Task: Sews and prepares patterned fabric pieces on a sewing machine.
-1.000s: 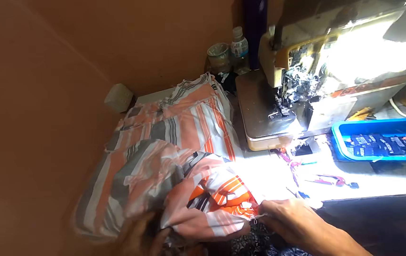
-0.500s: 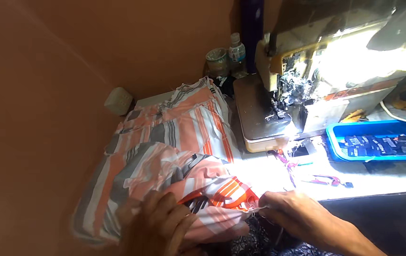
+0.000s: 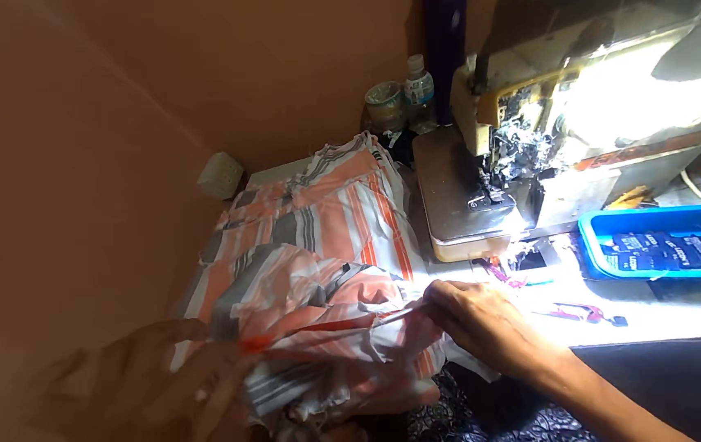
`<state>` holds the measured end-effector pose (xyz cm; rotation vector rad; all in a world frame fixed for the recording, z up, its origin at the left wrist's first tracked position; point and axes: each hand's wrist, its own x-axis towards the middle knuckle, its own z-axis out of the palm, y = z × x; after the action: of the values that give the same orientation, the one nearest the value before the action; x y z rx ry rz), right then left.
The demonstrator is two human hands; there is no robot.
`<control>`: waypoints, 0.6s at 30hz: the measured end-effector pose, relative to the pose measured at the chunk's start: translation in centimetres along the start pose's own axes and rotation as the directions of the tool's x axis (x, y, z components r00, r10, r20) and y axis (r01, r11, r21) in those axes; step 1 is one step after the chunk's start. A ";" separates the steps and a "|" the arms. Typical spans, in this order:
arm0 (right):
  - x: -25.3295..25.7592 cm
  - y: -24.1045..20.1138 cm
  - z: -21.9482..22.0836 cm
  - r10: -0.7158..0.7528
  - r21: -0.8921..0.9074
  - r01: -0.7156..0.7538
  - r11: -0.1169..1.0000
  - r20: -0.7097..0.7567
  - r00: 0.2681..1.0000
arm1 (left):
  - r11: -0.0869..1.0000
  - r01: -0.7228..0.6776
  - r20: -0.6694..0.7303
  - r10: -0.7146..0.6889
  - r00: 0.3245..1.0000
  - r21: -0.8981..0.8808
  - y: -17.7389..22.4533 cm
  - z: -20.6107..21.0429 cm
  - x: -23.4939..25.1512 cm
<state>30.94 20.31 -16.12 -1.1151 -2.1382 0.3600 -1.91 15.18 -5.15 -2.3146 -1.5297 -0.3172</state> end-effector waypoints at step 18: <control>-0.4 -0.5 0.1 0.016 0.317 -0.069 0.946 0.167 0.986 | 0.964 0.013 -0.148 -0.054 0.988 -0.266 2.2 4.2 -3.1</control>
<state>30.69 19.69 -16.12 -0.9702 -2.0977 0.8142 -1.14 13.52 -10.48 -2.3966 -1.5303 -0.7322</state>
